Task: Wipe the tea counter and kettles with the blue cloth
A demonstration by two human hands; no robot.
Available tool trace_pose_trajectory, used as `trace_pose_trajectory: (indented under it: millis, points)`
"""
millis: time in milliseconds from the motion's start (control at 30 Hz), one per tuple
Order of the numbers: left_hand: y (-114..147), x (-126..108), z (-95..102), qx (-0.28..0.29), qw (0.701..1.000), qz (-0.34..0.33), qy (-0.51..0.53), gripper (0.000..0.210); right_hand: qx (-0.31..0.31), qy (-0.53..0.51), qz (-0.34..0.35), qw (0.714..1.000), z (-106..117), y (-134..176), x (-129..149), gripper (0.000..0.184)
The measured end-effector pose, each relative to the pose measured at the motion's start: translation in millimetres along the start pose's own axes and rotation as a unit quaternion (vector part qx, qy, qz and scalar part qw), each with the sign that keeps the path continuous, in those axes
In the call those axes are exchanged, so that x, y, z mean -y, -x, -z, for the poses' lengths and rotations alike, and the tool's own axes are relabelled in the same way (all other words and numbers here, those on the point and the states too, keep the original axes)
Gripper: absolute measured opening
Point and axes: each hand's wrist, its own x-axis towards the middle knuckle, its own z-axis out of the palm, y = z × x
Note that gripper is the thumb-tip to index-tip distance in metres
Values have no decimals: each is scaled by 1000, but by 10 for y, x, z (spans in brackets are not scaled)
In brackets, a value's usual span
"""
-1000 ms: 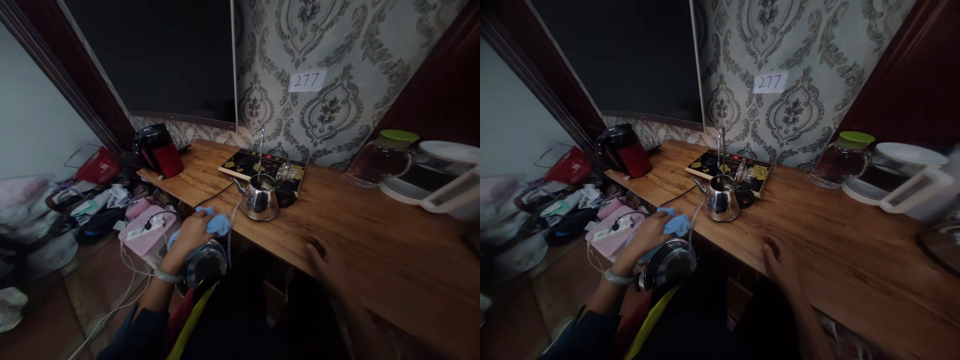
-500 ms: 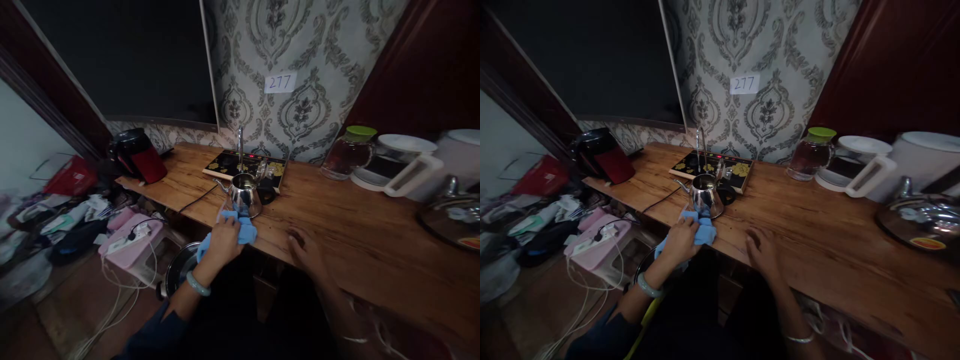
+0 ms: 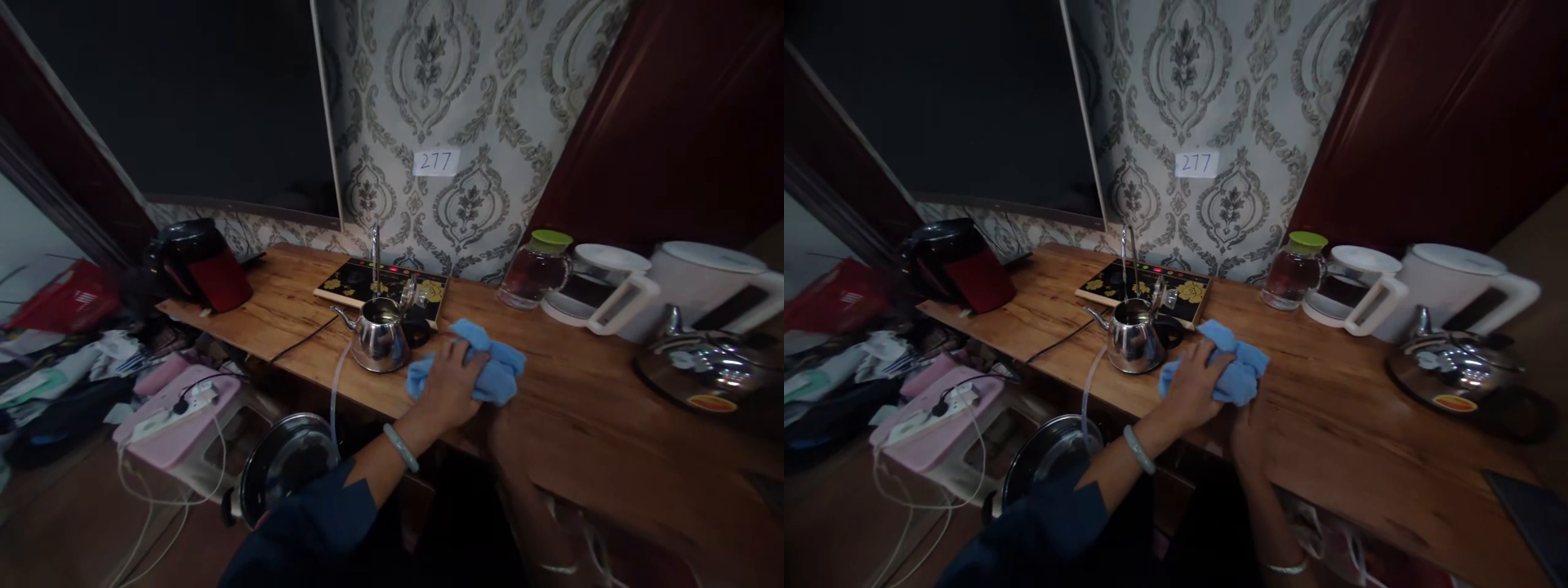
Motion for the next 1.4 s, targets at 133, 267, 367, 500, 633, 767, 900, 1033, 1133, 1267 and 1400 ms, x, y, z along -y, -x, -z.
trace_pose_trajectory:
  millis: [133, 267, 367, 500, 633, 767, 900, 1033, 1133, 1267, 1400]
  points:
    - [96, 111, -117, 61, 998, -23, 6, 65, -7, 4, 16, 1000, 45, 5, 14, 66]
    - [420, 201, 21, 24, 999, -29, 28, 81, -24, 8, 34, 999, 83, 61, 110, 62]
    - [648, 284, 166, -44, 998, -19, 42, 62, -56, 57, 103, 991, 114, 111, 221, 56]
    - [782, 441, 171, -99, 995, 4, 31, 39, -106, 118, 212, 964, 200, 77, 348, 49]
    - [756, 534, 20, -96, 995, 5, 14, 28, -41, 216, 262, 940, 236, -116, 399, 46]
    - [723, 535, -85, -83, 996, 28, 5, 20, 112, 355, 246, 895, 90, -243, 368, 50]
    - [736, 521, -110, -66, 996, 53, -12, 20, 203, 445, 229, 842, -95, -144, 329, 40]
    - [749, 511, -117, -47, 996, 70, -29, 20, 191, 448, 226, 844, -115, -74, 294, 40]
    - [748, 503, -113, -38, 996, 77, -38, 22, 190, 381, 234, 874, -61, -190, 303, 39]
    - [746, 500, -103, -34, 996, 76, -42, 21, 143, 268, 212, 929, -97, -428, 454, 37]
    - [751, 496, -101, -30, 995, 82, -47, 22, 150, 237, 147, 948, -307, -457, 543, 37]
